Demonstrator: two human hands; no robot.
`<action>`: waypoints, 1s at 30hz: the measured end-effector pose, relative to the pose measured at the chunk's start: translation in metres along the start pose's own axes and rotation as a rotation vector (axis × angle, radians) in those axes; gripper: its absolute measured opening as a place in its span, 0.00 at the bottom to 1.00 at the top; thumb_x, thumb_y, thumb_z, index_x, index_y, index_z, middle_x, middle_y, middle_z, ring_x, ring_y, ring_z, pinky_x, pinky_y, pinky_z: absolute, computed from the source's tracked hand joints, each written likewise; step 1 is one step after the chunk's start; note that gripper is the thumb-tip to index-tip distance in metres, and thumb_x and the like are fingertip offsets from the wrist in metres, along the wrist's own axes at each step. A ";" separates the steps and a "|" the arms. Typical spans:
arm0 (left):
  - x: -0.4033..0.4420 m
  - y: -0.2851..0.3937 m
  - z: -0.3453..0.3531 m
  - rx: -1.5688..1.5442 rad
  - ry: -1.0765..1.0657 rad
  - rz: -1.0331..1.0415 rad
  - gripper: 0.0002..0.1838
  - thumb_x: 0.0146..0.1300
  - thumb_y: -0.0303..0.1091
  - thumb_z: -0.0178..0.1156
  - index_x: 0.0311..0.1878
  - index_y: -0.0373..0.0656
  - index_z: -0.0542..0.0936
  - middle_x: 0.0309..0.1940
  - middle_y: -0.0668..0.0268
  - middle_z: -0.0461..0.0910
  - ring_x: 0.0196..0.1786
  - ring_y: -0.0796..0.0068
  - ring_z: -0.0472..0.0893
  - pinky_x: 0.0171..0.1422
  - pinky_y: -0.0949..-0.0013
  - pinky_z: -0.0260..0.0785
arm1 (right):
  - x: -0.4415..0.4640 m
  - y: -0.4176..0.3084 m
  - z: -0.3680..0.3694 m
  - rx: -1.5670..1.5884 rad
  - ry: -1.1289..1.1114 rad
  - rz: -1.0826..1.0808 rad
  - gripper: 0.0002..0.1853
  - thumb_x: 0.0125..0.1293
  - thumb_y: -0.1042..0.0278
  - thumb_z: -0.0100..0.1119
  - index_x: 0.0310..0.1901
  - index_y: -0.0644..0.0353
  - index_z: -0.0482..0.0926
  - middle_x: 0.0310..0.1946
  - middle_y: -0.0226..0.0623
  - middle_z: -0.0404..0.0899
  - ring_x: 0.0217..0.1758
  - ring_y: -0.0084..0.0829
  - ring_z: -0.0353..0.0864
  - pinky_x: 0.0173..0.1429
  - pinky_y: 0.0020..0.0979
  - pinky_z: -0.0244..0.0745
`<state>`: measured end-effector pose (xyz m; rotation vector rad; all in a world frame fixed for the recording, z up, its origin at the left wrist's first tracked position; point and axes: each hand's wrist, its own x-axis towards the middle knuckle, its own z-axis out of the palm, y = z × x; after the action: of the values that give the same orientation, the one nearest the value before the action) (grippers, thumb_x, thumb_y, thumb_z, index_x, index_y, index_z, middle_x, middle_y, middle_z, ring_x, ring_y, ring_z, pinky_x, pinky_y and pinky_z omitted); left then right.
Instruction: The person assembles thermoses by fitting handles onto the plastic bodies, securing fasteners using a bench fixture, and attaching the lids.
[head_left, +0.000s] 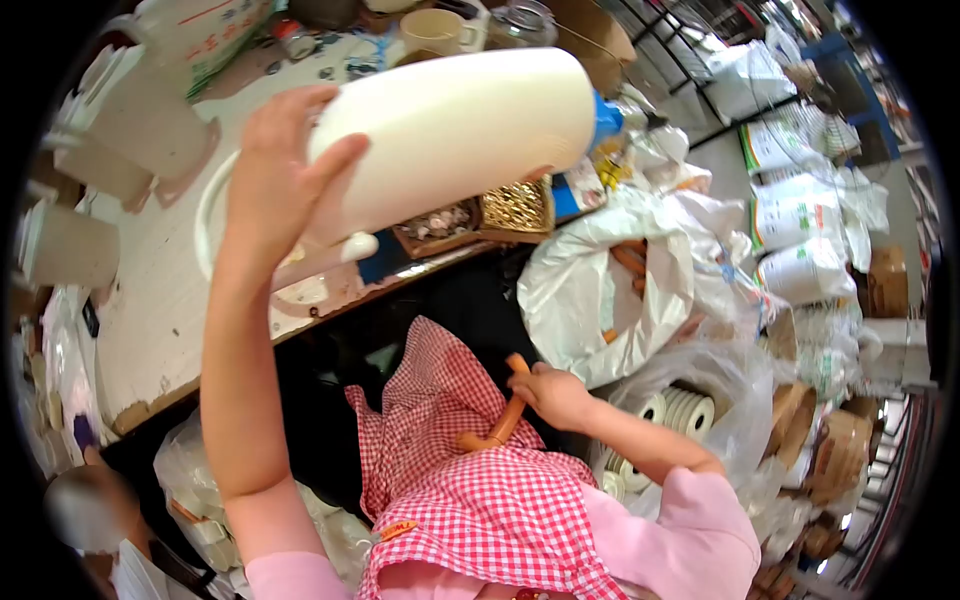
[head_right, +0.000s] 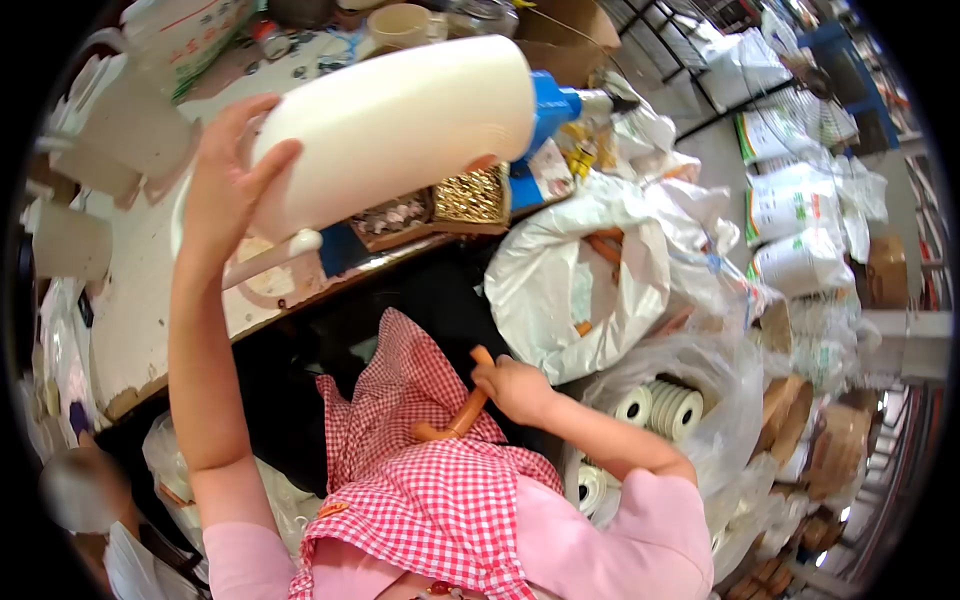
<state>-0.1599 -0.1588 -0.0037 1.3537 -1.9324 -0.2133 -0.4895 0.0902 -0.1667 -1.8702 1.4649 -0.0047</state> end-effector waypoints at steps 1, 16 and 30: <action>-0.001 0.001 -0.001 0.025 -0.018 -0.001 0.28 0.60 0.48 0.70 0.59 0.42 0.79 0.58 0.55 0.80 0.64 0.54 0.75 0.70 0.57 0.66 | -0.008 -0.012 -0.008 -0.119 0.032 -0.070 0.13 0.70 0.66 0.58 0.54 0.50 0.82 0.39 0.46 0.74 0.45 0.48 0.78 0.47 0.43 0.76; -0.002 -0.004 -0.007 0.085 0.035 -0.029 0.34 0.52 0.55 0.73 0.58 0.46 0.80 0.56 0.59 0.77 0.65 0.57 0.73 0.66 0.55 0.70 | 0.026 -0.063 -0.034 0.380 -0.467 -0.249 0.22 0.59 0.63 0.72 0.52 0.60 0.75 0.33 0.43 0.80 0.35 0.36 0.81 0.42 0.35 0.75; -0.014 -0.021 -0.011 -0.004 0.053 -0.008 0.32 0.49 0.51 0.74 0.57 0.49 0.81 0.56 0.63 0.78 0.64 0.58 0.74 0.69 0.54 0.68 | 0.060 -0.187 -0.222 0.598 0.173 -0.300 0.21 0.75 0.51 0.50 0.49 0.64 0.72 0.22 0.32 0.75 0.20 0.21 0.73 0.27 0.21 0.72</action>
<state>-0.1353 -0.1524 -0.0138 1.3518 -1.8817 -0.1829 -0.4081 -0.0679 0.0705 -1.5883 1.1091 -0.6868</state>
